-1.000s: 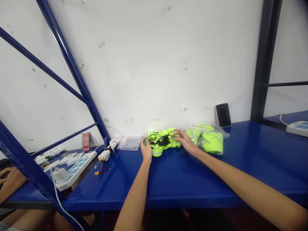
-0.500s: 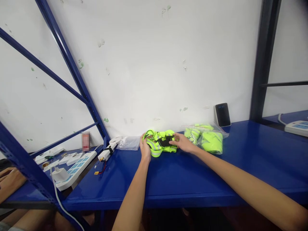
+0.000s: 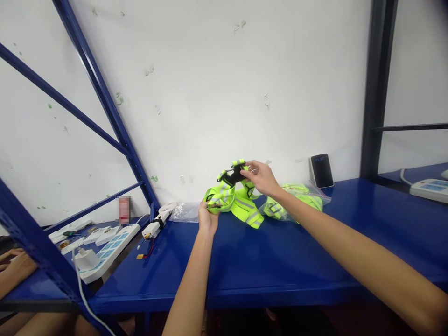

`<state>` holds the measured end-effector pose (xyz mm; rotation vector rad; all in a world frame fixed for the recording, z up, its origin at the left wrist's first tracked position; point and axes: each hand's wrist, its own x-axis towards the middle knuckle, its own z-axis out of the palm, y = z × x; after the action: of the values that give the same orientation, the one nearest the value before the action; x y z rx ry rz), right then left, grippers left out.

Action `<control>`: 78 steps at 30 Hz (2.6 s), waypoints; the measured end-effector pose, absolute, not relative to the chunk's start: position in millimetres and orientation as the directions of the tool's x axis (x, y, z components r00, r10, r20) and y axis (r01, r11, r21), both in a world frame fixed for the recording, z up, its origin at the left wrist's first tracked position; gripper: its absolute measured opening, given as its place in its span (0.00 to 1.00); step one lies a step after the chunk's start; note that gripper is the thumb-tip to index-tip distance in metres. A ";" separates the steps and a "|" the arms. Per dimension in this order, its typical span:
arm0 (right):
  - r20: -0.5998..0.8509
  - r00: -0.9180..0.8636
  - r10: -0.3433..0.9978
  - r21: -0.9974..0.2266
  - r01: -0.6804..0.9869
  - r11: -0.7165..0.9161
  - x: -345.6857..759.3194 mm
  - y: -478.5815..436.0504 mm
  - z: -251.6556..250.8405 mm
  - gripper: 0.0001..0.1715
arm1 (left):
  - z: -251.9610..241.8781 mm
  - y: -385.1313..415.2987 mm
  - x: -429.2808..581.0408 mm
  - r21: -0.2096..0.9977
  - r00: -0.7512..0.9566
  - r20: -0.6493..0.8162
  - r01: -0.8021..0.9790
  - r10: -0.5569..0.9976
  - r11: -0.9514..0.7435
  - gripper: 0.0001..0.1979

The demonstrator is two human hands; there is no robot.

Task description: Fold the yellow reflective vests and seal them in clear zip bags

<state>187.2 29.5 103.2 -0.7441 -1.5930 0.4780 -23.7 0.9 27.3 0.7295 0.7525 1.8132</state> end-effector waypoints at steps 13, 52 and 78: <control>0.662 -0.169 0.730 -0.735 0.045 0.677 181.8 35.6 85.0 0.14 | 50.9 -26.1 -40.2 0.813 -0.148 0.532 -0.185 0.834 -0.552 0.20; 0.273 0.125 0.954 -0.796 -0.527 0.297 156.1 4.1 155.8 0.12 | -5.3 -37.3 6.6 0.148 0.192 0.677 0.910 0.711 -0.387 0.44; 0.302 0.568 0.765 -0.690 -0.423 0.587 231.9 72.4 130.5 0.14 | 0.9 -71.1 -104.8 0.992 -0.059 -0.056 -0.117 0.997 0.049 0.24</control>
<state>231.9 72.4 130.5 -0.6022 -0.6360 0.7493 -104.8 -71.1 0.9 1.0552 1.1933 1.2677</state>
